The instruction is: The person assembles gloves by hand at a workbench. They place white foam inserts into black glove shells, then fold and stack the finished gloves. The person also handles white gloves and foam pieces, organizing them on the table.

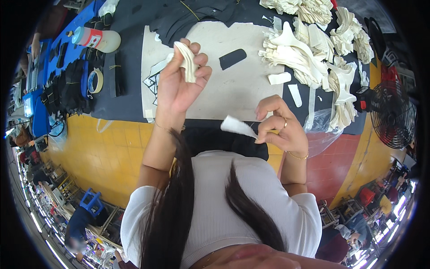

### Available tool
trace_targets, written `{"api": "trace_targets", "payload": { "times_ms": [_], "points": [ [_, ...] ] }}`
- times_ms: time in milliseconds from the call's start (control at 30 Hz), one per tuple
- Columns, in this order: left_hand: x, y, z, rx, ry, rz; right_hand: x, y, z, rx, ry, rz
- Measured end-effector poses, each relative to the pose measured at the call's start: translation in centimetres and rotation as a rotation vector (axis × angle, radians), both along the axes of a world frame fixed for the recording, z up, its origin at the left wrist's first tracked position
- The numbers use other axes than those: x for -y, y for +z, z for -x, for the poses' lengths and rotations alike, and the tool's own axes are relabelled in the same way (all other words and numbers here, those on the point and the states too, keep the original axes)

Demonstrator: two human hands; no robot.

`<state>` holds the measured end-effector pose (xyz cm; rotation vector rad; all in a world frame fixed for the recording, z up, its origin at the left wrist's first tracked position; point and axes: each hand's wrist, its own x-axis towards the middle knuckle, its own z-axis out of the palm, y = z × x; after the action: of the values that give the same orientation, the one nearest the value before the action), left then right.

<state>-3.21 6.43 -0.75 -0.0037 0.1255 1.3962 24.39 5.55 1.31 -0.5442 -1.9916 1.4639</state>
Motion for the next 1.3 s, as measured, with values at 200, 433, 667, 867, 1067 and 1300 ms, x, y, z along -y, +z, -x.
{"api": "trace_targets", "payload": {
  "times_ms": [200,433,667,867,1067,1300],
  "points": [
    [-1.2,0.4,-2.1,0.241,-0.169,-0.117,0.7,-1.0,-1.4,-0.07,-0.117,0.139],
    [-1.7,0.2,-3.6,0.371,-0.266,-0.038,1.5,-1.6,-2.1,-0.095,-0.24,0.306],
    [-7.0,-0.5,-3.3,-0.636,-0.224,-0.112,1.7,-2.5,-1.8,-0.238,-0.371,0.344],
    [-14.6,-3.4,-4.7,-1.674,-0.237,-0.248,1.6,-2.8,-1.5,-0.45,-0.468,0.336],
    [-16.4,-6.6,-7.0,-2.381,-0.002,-0.572,1.5,-2.8,-1.2,-0.4,-0.658,0.366],
    [-9.7,-5.0,-6.8,-2.388,0.525,-0.802,1.1,-2.8,-0.3,-0.363,-0.619,0.348]
  ]
}}
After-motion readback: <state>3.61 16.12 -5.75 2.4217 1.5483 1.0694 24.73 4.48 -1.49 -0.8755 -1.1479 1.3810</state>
